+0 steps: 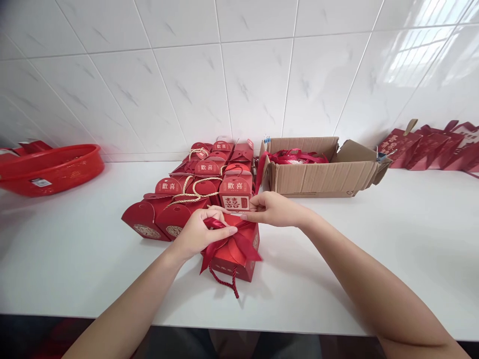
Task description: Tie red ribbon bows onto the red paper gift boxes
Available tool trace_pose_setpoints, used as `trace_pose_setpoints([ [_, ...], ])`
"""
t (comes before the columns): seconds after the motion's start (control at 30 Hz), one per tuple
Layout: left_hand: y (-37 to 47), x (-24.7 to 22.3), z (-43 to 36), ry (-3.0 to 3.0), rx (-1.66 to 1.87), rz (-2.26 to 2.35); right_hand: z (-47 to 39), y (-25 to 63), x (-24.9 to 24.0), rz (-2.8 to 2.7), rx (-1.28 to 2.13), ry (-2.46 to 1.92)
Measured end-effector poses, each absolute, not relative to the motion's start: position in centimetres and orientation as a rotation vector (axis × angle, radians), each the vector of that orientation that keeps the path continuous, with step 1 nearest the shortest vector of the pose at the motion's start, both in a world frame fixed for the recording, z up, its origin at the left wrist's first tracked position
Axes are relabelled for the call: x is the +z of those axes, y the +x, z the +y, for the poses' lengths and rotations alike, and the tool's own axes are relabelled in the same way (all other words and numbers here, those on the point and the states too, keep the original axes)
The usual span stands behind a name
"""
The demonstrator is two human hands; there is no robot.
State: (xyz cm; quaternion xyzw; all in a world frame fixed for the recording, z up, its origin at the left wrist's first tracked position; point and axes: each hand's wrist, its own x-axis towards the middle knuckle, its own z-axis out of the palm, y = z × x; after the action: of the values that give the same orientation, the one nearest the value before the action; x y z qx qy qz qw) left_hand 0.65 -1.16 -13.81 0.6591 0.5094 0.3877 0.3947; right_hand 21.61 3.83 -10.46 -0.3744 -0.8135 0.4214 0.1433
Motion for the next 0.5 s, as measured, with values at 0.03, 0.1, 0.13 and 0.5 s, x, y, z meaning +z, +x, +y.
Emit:
trace_pose_setpoints([
  [0.03,0.6,-13.7,-1.2,1.636,1.008,1.267,3.7,21.4,-10.6,-2.302,1.262,-1.031],
  [0.1,0.6,-13.4,-1.3,1.556,1.046,1.176,3.6,21.2,-10.7,-2.214,1.364,-0.923],
  [0.13,0.5,-13.2,-1.3,1.521,1.056,1.124,3.5,21.2,-10.7,-2.184,1.410,-0.883],
  [0.5,0.6,-13.1,-1.2,1.317,1.098,1.004,2.2,20.5,-10.8,-2.192,1.242,-1.027],
])
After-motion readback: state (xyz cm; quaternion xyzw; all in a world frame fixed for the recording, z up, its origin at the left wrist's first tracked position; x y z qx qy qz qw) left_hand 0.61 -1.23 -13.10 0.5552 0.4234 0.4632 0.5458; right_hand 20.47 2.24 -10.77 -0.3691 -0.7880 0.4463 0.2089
